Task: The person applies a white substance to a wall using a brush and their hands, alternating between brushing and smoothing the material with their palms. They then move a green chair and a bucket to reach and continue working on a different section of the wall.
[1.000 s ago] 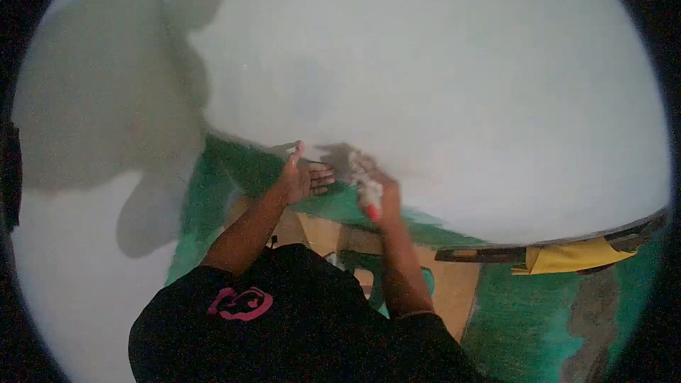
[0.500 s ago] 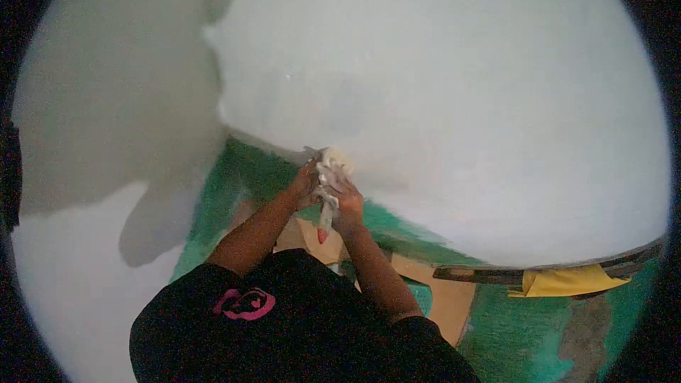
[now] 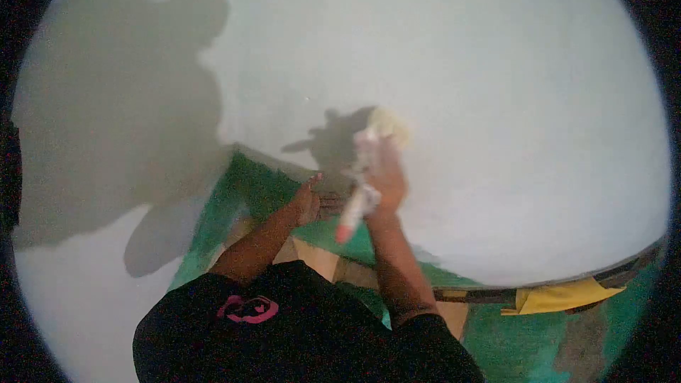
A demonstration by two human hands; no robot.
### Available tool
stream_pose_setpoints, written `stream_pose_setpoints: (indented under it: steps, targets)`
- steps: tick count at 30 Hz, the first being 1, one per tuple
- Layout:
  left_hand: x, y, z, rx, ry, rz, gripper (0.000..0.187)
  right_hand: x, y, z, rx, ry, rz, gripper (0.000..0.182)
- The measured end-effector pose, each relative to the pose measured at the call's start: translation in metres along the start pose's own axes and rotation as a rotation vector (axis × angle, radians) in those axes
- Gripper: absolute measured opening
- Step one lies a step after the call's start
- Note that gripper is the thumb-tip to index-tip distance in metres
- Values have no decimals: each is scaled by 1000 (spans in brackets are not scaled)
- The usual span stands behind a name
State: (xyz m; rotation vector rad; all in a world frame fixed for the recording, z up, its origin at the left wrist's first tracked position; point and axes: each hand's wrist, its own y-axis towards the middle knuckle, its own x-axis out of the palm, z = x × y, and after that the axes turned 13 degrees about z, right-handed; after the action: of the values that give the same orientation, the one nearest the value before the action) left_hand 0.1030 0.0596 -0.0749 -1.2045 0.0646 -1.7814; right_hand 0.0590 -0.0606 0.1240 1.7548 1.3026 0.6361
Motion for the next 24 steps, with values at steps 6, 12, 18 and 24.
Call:
stream_pose_setpoints:
  steps: [6,12,18,24]
  targets:
    - [5,-26,6,393,-94,-27,67,19,-61,37,-160,-121,-612,33]
    - [0,-17,28,-79,-238,-17,76,-11,55,-23,-221,-321,-526,34]
    - [-14,-55,39,100,43,-155,80,3,75,-74,-225,4,139,28]
    - [-3,-95,38,334,73,-144,79,30,-17,-22,-666,-504,-752,42]
